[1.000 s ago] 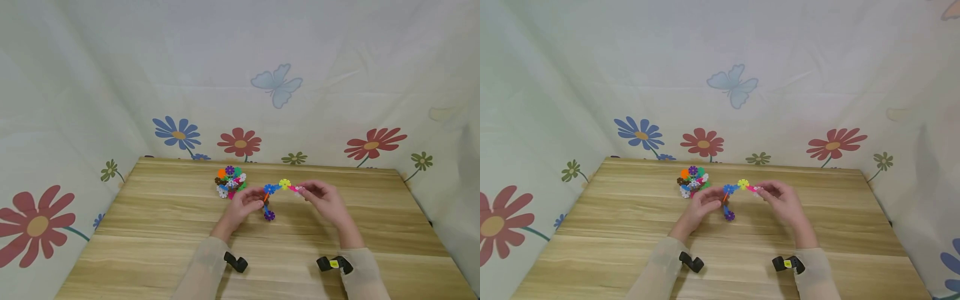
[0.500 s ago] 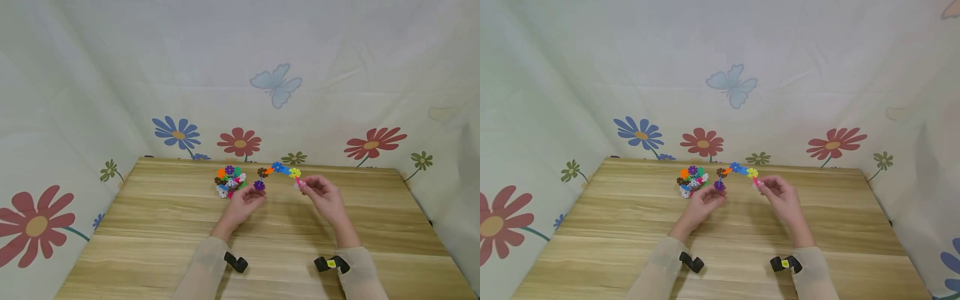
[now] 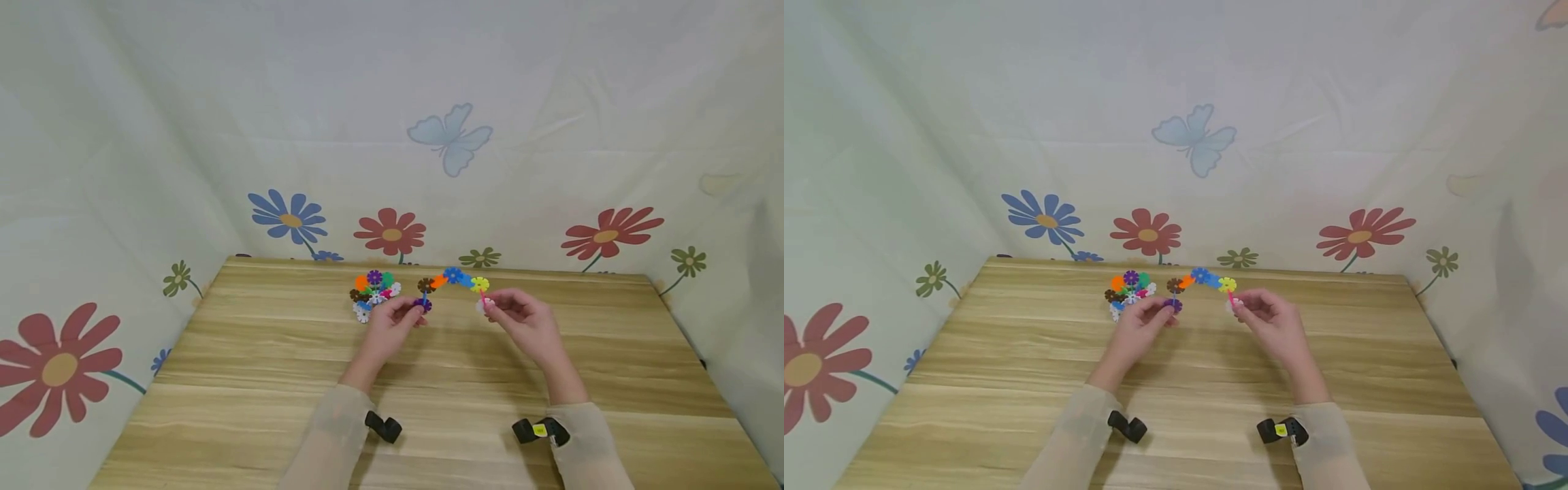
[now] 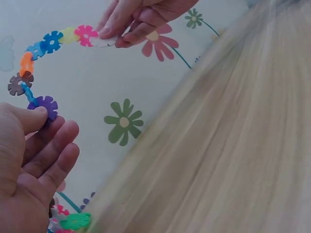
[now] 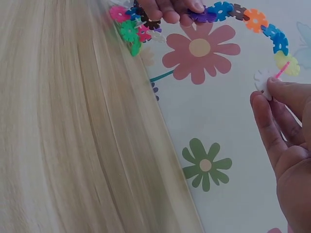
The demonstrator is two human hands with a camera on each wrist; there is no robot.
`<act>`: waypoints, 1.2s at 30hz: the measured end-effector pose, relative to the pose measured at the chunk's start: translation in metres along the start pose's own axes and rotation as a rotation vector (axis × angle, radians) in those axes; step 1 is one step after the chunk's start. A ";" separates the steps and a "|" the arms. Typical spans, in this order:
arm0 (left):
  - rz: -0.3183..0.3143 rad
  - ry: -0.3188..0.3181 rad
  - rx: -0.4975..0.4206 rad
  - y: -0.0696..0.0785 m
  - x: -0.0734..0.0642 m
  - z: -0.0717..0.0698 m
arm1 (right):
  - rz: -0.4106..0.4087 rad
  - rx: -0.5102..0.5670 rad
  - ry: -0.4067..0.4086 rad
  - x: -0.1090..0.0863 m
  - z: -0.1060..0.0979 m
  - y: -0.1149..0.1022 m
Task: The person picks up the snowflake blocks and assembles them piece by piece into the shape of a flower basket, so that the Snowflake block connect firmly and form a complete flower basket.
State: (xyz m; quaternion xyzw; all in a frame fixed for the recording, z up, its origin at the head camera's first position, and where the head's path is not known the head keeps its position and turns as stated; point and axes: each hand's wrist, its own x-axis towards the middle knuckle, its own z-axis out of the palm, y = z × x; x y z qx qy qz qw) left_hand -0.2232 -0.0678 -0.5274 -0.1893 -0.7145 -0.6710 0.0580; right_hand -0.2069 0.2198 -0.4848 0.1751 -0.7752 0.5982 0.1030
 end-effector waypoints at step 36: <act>-0.254 0.057 0.442 -0.018 0.003 -0.079 | 0.032 0.097 0.120 0.000 -0.002 0.007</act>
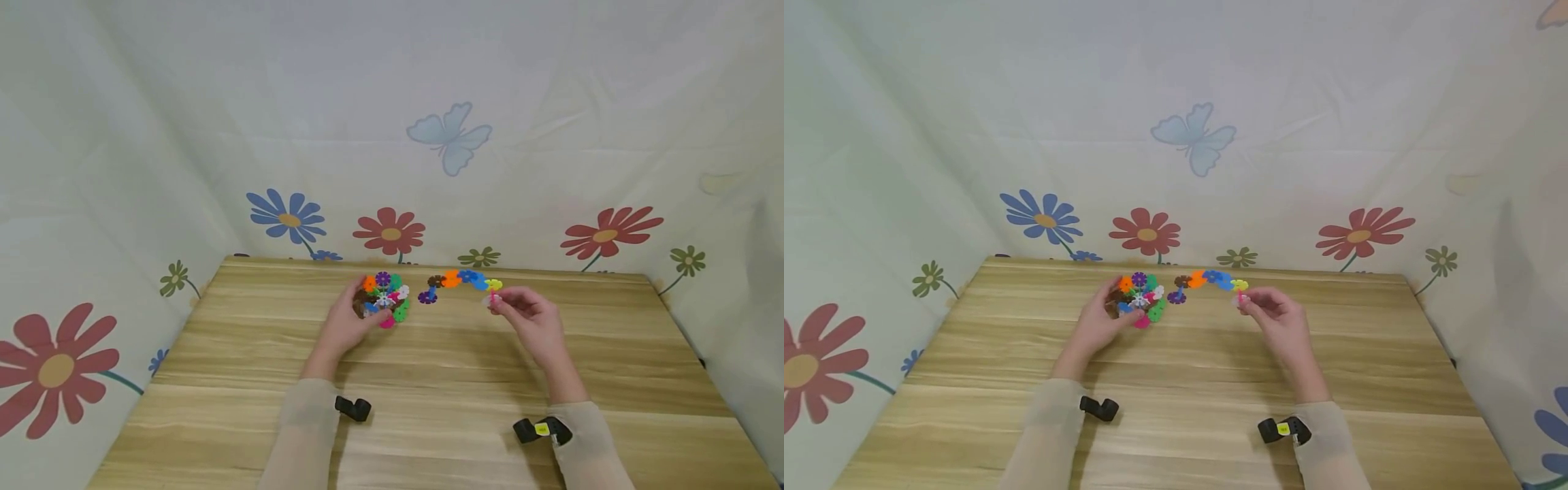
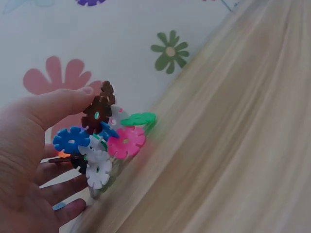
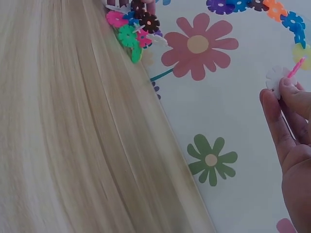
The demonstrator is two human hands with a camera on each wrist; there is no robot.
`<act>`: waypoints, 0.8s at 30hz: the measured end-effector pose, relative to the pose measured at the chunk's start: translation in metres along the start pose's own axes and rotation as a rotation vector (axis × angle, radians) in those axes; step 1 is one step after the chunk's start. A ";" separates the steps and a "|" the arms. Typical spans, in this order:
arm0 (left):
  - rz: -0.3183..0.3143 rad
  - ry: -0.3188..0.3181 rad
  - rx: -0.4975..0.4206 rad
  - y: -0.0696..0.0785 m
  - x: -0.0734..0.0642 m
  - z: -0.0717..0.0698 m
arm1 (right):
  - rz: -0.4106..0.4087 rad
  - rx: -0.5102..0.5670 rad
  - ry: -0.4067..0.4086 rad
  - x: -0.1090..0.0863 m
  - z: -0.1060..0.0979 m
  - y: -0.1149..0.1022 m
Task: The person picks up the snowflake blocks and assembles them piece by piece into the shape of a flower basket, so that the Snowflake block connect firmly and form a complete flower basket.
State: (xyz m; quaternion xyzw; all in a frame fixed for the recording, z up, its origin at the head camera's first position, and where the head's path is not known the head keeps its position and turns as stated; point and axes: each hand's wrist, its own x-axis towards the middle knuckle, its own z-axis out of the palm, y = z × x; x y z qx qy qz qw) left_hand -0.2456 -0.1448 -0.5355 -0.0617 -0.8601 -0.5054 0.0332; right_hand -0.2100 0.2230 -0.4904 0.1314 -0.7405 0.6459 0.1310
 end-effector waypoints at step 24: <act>0.059 -0.152 0.118 0.066 -0.026 0.098 | 0.081 0.073 -0.074 -0.005 -0.015 0.023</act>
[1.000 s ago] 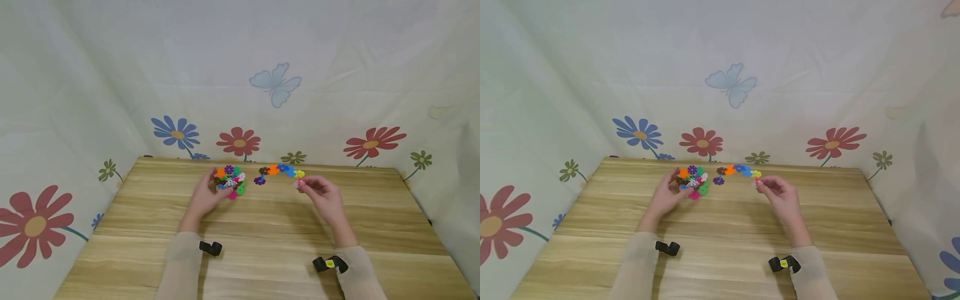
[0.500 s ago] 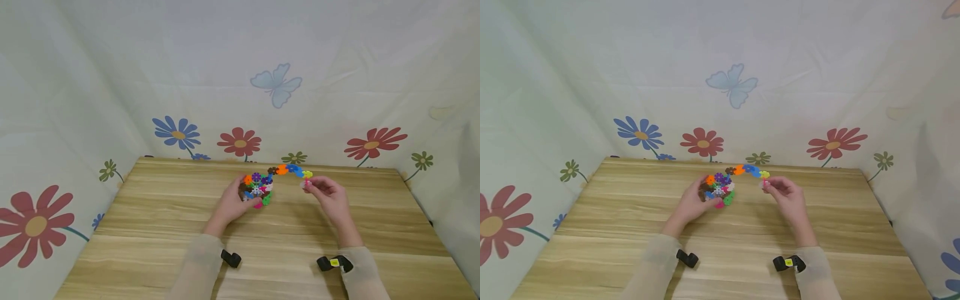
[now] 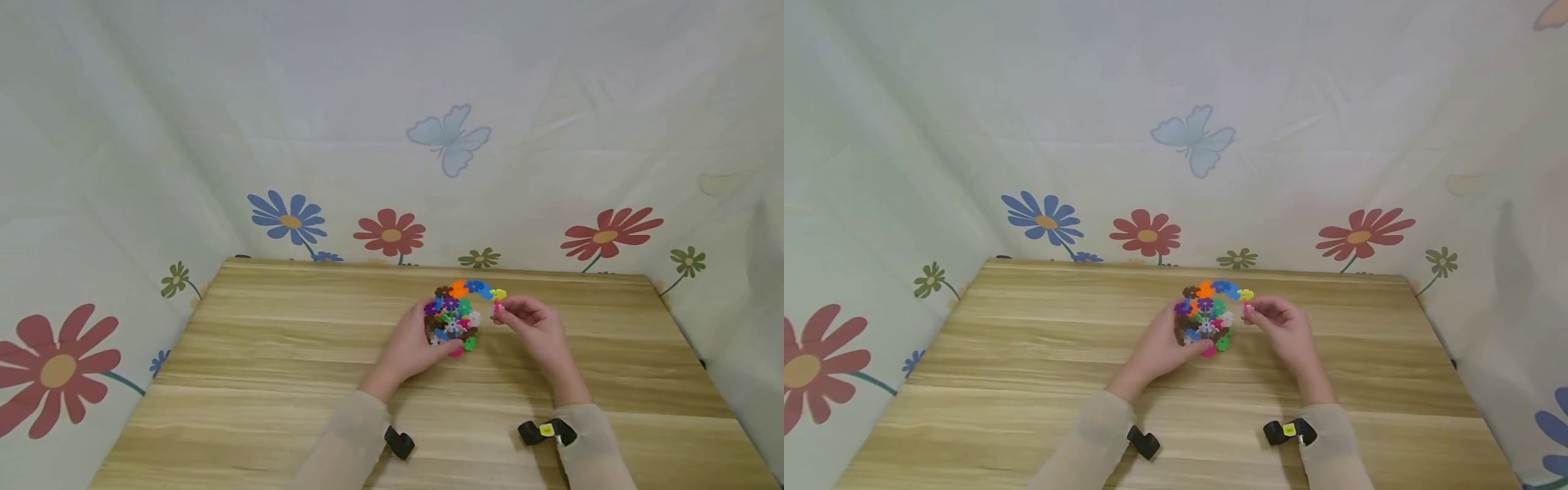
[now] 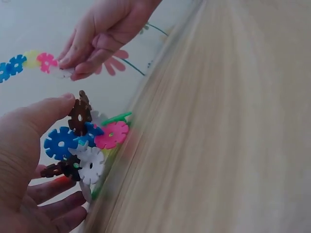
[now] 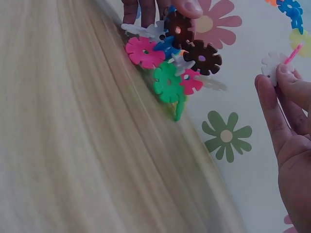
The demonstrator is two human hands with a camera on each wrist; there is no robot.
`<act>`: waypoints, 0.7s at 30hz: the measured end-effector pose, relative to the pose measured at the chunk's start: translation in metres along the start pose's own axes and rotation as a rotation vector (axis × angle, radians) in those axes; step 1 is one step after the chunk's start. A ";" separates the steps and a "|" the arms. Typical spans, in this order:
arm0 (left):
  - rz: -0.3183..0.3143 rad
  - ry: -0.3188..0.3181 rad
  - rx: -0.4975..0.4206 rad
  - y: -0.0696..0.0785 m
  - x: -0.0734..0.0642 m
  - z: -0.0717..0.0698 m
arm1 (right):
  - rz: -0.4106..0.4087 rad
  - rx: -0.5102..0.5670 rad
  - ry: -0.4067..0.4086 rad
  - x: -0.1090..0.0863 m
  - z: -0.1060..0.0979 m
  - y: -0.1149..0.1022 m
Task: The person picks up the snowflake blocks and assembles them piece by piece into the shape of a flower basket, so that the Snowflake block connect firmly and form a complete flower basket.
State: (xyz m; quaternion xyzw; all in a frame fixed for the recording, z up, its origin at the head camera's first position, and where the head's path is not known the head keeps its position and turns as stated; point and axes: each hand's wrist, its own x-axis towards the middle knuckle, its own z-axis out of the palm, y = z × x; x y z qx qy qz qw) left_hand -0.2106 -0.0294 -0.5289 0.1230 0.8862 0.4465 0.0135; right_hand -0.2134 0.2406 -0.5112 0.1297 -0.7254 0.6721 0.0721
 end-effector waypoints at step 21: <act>0.253 0.132 -0.124 -0.030 0.007 -0.036 | 0.014 -0.084 -0.044 0.003 0.009 0.012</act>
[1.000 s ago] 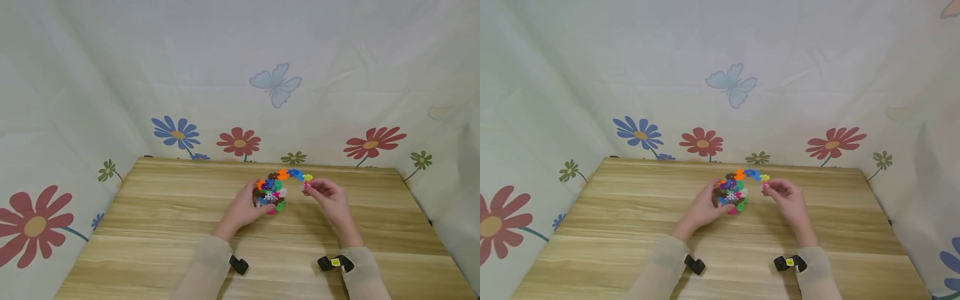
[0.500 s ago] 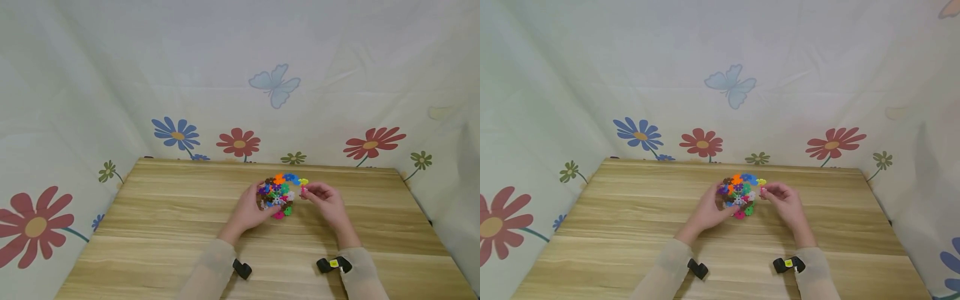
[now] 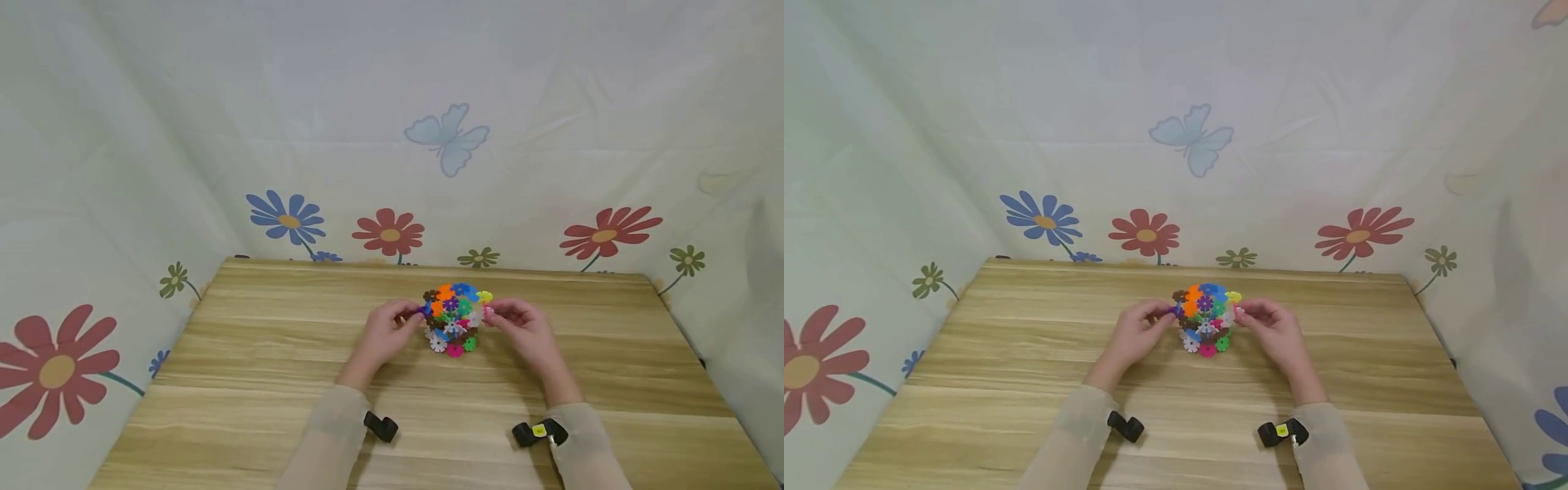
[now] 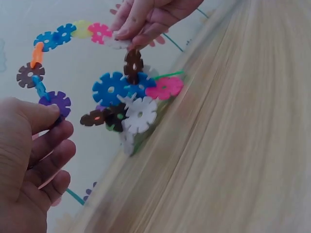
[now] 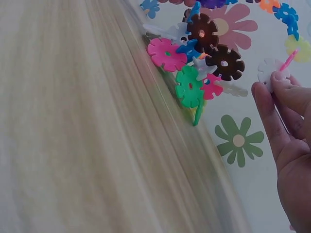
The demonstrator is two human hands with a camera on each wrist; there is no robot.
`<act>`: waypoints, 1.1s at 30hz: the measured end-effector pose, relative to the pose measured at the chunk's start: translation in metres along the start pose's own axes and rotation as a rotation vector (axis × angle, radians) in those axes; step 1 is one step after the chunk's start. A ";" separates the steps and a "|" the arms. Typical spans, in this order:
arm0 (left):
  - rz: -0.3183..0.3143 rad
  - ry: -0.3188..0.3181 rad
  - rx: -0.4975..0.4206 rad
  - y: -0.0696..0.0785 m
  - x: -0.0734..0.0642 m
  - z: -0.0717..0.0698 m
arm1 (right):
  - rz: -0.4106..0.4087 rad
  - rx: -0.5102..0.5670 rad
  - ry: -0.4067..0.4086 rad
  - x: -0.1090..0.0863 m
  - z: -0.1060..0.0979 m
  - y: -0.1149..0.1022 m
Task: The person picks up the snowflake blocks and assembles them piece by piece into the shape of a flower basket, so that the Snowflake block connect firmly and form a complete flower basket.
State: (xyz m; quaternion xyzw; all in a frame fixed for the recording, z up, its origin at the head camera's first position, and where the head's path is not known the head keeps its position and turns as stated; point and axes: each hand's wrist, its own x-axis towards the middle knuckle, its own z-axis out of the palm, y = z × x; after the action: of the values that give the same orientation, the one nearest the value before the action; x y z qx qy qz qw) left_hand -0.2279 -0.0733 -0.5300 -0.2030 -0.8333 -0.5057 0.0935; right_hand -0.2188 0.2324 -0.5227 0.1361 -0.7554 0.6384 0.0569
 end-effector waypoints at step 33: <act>0.054 -0.084 0.021 -0.005 -0.001 0.002 | -0.004 -0.046 0.020 -0.001 -0.002 0.004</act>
State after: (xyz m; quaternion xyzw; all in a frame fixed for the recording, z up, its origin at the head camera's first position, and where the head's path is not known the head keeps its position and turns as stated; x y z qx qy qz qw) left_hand -0.2291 -0.0744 -0.5357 -0.2456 -0.8360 -0.4851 0.0741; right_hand -0.2193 0.2351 -0.5267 0.1297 -0.7690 0.6222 0.0688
